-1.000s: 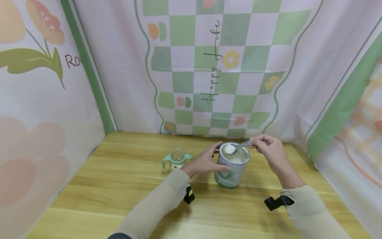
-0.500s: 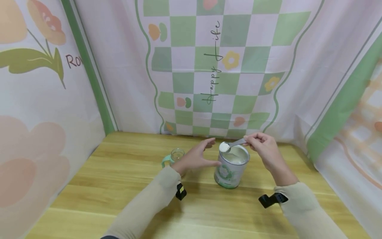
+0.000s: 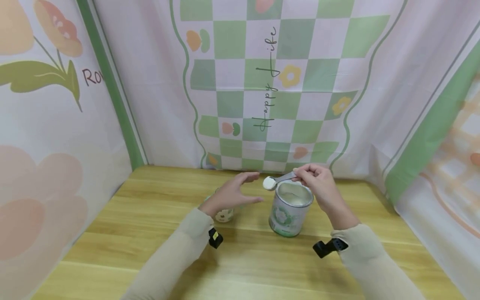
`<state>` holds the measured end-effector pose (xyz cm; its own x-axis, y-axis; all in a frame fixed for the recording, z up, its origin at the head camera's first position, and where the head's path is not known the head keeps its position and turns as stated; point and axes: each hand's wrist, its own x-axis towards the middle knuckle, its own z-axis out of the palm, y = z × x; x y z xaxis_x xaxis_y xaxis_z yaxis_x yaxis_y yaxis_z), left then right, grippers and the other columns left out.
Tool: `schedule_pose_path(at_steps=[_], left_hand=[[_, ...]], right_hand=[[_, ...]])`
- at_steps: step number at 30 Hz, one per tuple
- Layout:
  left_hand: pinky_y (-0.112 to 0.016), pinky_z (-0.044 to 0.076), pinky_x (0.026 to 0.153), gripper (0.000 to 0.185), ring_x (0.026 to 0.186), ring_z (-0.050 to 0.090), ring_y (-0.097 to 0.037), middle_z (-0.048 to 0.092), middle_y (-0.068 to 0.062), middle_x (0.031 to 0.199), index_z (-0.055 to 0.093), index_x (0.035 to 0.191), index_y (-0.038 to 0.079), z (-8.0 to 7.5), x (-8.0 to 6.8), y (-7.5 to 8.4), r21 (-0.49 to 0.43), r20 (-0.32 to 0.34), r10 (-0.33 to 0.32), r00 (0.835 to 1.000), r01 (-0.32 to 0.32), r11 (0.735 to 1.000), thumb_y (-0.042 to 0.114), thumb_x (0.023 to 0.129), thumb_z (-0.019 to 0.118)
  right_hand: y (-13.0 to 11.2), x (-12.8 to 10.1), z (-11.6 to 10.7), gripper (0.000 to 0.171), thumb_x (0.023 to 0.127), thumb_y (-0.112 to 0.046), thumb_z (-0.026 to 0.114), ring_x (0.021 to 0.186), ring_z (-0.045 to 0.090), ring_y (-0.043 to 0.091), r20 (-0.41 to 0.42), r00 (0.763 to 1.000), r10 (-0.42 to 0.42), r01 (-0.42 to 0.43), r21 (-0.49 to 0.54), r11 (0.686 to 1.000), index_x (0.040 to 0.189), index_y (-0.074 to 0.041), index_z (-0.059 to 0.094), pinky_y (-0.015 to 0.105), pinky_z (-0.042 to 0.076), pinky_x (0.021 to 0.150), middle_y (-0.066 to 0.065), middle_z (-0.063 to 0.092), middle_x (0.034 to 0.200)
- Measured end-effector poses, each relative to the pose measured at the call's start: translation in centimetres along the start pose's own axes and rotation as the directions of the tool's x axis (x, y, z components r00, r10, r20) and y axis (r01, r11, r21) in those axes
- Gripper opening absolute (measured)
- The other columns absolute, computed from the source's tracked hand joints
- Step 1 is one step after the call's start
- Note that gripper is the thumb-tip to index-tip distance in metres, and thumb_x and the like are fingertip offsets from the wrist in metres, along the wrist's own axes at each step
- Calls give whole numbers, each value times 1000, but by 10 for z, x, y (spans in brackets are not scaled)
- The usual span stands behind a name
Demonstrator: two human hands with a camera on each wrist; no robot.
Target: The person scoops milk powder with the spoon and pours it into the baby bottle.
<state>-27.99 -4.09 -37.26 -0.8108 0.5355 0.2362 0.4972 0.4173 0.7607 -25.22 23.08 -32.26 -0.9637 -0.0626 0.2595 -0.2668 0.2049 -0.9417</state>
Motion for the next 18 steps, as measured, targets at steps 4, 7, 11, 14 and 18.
schedule_pose_path(at_steps=[4,7,11,14,18], left_hand=[[-41,34,113,76,136,43,-15,50,5,146,46,150,22,-10,-6,-3,12,-27,-9,1000,9,1000,46,86,79],[-40,40,109,75,136,43,-15,49,3,147,46,150,20,-16,-12,-8,7,-41,-21,999,21,1000,47,87,78],[-39,44,105,75,136,43,-15,48,4,148,46,149,20,-22,-19,-19,-10,-55,-48,997,47,999,46,87,78],[-42,40,109,74,136,43,-18,49,3,148,47,148,17,-26,-25,-28,-3,-69,-52,996,52,999,45,87,79],[-45,35,112,76,136,45,-24,49,-2,149,47,148,12,-28,-33,-42,-6,-73,-60,996,60,998,41,86,80]], right_hand=[[-2,2,11,22,98,-18,66,74,63,10,12,1000,20,-20,-11,1000,98,4,66,20,51,70,-6,71,78],[-3,3,19,24,98,-20,66,78,64,12,25,999,40,-39,-8,999,100,4,65,22,51,74,-6,71,79],[-3,4,27,24,98,-20,66,78,64,13,39,998,55,-56,11,998,100,4,64,22,51,73,-3,72,81],[-2,6,34,23,98,-19,67,76,62,12,49,997,55,-57,37,998,99,4,64,21,49,68,1,72,82],[-2,9,43,22,98,-18,66,72,59,11,61,997,52,-55,51,997,98,4,65,21,47,66,2,72,82]])
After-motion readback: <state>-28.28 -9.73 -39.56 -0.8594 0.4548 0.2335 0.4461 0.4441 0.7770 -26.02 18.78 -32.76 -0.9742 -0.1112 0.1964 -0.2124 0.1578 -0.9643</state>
